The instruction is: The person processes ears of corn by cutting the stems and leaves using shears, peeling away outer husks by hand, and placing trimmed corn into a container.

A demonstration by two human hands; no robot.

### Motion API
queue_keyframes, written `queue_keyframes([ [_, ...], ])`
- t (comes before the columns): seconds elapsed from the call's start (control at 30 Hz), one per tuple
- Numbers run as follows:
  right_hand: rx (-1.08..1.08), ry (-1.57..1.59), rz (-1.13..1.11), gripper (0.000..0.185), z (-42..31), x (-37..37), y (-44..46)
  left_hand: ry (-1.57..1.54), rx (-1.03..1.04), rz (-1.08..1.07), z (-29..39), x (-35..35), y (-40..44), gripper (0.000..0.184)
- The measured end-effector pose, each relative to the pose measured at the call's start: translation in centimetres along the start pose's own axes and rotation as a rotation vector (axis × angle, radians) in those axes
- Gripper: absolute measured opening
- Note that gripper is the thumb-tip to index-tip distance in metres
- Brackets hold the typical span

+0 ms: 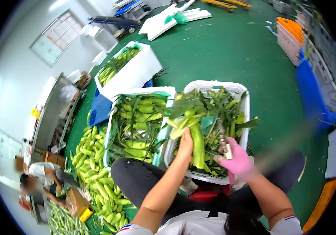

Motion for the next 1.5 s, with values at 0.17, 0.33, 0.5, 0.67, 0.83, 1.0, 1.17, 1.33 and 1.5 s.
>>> queue_keyframes([
  [0.17, -0.057, -0.13, 0.053, 0.054, -1.6, -0.6, 0.2, -0.277, -0.198, -0.311, -3.6, 5.9, -0.9, 0.07],
  [0.33, 0.04, -0.064, 0.361, 0.045, 0.8, -2.6, 3.0, -0.327, -0.542, -0.51, -1.9, 6.0, -3.9, 0.087],
  [0.5, 0.221, 0.644, 0.057, 0.025, 5.1, -0.6, 9.8, 0.087, -0.163, -0.436, 0.3, 6.8, -3.5, 0.072],
  [0.67, 0.173, 0.632, 0.171, 0.034, 5.7, -2.5, 12.8, -0.328, -0.382, -0.334, -0.1, 2.6, 0.0, 0.051],
  [0.83, 0.139, -0.325, 0.33, 0.036, 3.9, -7.0, 15.3, -0.2, -0.429, -0.121, 2.2, -2.7, -0.5, 0.053],
  [1.0, -0.381, -0.176, 0.026, 0.048, -0.3, 2.1, 12.4, -0.809, -0.805, -0.347, 1.4, -2.4, -1.6, 0.051],
  [1.17, -0.411, -0.211, -0.224, 0.05, 2.6, 6.4, 13.8, -0.853, -0.89, -0.55, -0.5, -0.8, -2.6, 0.054],
  [1.33, 0.606, -0.376, -0.001, 0.046, 11.2, -0.4, 17.4, -0.42, -0.769, -0.587, 0.1, -1.5, -4.8, 0.067],
  [1.5, 0.088, 0.083, 0.302, 0.054, 8.7, -1.5, 15.4, -0.173, -0.205, -0.384, 3.2, -2.4, -2.0, 0.064],
])
Point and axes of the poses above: each hand's wrist, its own y-axis towards the middle knuckle, its own x-axis out of the palm, z = x × y, the point moved 6 cm from there along y, towards the middle knuckle, and after that the axes turned 4 degrees about -y, right-handed, at the moved point
